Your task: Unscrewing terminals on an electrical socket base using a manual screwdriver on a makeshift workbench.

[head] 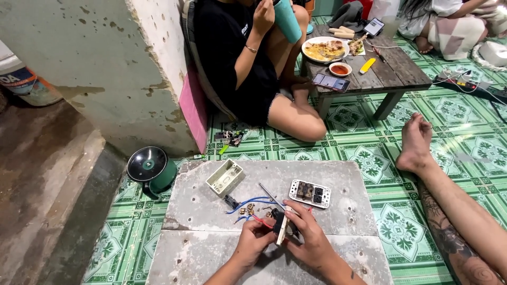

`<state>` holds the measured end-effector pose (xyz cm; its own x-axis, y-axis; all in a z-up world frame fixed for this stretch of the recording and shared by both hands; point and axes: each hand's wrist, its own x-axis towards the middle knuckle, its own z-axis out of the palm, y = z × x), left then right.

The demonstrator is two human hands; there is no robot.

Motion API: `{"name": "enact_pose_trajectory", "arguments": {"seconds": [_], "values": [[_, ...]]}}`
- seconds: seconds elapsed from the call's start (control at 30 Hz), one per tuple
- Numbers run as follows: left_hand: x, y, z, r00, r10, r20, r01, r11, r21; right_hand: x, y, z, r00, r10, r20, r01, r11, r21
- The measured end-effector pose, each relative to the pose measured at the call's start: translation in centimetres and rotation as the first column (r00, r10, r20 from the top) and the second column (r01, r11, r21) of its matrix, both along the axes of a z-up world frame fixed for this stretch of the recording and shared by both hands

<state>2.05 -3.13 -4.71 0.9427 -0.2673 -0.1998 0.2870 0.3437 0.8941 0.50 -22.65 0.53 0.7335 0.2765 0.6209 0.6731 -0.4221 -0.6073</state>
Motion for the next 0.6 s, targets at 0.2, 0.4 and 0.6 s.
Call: {"name": "enact_pose_trajectory", "arguments": {"seconds": [0.2, 0.4, 0.6], "values": [[0.3, 0.3, -0.5, 0.982, -0.040, 0.183, 0.038, 0.999, 0.015, 0.0, -0.1, -0.1, 0.999, -0.003, -0.040, 0.003, 1.000, 0.005], [0.3, 0.6, 2.4, 0.974, -0.113, 0.198, 0.087, 0.987, 0.135, 0.1, 0.1, -0.1, 1.000, -0.026, -0.006, 0.026, 0.999, -0.045], [0.6, 0.4, 0.9, 0.988, -0.076, 0.138, 0.085, 0.995, -0.058, -0.2, 0.4, 0.6, 0.999, -0.030, -0.020, 0.029, 0.999, -0.026]]}}
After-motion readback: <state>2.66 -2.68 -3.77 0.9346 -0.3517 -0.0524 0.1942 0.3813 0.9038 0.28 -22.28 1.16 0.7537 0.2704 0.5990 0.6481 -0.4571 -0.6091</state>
